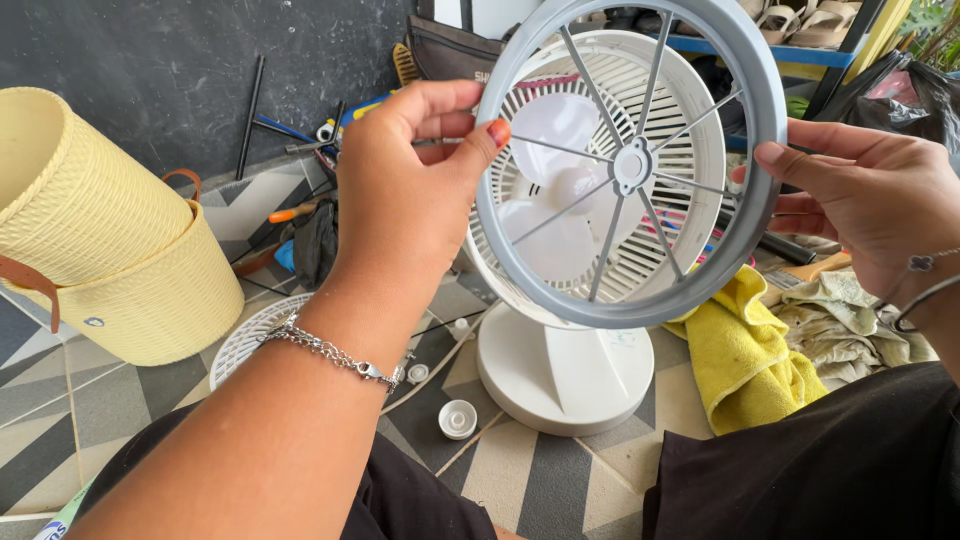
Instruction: The person assembles a small electric fan by attaching the front grille, securing the fan blade with a central cap, and fastening the rear grille. The person handles the fan base, grille, blade, and cap by hand.
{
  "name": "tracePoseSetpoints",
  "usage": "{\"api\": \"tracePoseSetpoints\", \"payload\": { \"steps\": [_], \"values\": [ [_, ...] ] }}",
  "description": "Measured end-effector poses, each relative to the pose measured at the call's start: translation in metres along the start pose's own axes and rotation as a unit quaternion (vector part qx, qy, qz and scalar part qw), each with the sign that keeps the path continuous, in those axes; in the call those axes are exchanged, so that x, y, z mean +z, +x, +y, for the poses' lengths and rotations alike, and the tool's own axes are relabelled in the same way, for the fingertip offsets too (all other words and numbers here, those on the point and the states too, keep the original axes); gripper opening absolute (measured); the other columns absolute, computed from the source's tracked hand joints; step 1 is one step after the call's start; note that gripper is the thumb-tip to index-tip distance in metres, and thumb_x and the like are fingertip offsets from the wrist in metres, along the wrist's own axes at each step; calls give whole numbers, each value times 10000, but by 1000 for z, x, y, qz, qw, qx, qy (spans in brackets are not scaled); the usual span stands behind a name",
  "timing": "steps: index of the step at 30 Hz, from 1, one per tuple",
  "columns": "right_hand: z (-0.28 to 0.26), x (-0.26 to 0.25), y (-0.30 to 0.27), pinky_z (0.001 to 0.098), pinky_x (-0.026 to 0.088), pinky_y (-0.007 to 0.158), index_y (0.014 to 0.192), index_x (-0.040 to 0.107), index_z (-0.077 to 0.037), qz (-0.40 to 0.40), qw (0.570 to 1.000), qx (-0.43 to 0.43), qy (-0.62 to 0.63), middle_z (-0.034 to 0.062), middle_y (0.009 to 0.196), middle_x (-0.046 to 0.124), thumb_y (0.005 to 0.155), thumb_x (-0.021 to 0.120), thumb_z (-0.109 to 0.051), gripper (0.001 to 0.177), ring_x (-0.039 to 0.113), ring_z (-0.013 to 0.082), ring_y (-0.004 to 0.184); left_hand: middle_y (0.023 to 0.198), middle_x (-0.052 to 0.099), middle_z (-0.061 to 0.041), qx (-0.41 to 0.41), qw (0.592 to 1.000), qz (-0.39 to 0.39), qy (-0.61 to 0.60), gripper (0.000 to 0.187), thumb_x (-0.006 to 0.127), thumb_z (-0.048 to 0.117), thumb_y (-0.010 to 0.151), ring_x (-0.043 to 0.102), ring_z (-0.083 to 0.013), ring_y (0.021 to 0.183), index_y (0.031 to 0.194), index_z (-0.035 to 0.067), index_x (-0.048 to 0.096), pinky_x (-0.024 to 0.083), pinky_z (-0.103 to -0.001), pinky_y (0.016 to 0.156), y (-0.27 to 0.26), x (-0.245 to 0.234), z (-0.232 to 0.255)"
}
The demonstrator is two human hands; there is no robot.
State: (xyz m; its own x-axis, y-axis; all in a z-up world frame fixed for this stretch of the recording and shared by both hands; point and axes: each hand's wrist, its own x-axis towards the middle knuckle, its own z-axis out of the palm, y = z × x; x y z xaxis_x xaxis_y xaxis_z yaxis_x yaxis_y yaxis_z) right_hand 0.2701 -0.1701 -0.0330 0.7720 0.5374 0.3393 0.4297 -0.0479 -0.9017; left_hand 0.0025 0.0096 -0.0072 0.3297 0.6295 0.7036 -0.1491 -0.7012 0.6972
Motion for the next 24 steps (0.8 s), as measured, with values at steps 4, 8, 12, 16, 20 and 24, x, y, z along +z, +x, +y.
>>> {"api": "tracePoseSetpoints", "payload": {
  "steps": [4,8,12,16,20,24],
  "values": [
    [8,3,8,327,625,766,1293,711,-79,-4,1000,-3,13,66,1039,759,965,718,-221,358,734,158,859,916,784,-34,-93,996,-2,6,274,779,127,834,734,-76,744,1097,59,740,600,-243,628,-15,5,-12],
    [34,6,6,309,613,729,1298,719,-114,3,999,31,31,38,1044,761,950,725,-209,360,717,127,843,917,797,-41,-133,991,6,1,242,777,154,841,758,-76,758,1059,51,755,599,-254,655,-34,10,-16],
    [54,7,8,279,547,662,1321,720,-126,-28,998,47,44,33,1043,765,963,714,-208,368,681,111,808,934,801,-105,-161,985,29,53,240,697,212,931,760,-137,787,1090,58,789,578,-280,700,-49,12,-25],
    [59,6,6,289,558,678,1293,705,-63,-11,998,55,15,54,1019,768,996,668,-196,328,674,116,777,1286,597,-188,-289,954,27,74,613,763,325,855,718,-258,1074,1355,59,530,579,-353,869,-66,18,-40],
    [60,3,4,298,580,709,1234,725,-58,-9,988,147,55,43,1046,759,1003,625,-215,297,686,115,789,1603,293,-164,-457,870,-122,-139,1107,713,638,809,377,-268,1420,1594,266,26,390,-484,1085,-86,35,-50],
    [75,-12,15,253,538,685,1182,688,-44,-64,947,240,202,96,1127,759,1009,666,-214,245,634,109,822,1557,366,-92,-489,837,-46,-241,1139,586,731,730,565,-309,1270,1569,394,-108,536,-517,991,-81,62,-55]
  ]
}}
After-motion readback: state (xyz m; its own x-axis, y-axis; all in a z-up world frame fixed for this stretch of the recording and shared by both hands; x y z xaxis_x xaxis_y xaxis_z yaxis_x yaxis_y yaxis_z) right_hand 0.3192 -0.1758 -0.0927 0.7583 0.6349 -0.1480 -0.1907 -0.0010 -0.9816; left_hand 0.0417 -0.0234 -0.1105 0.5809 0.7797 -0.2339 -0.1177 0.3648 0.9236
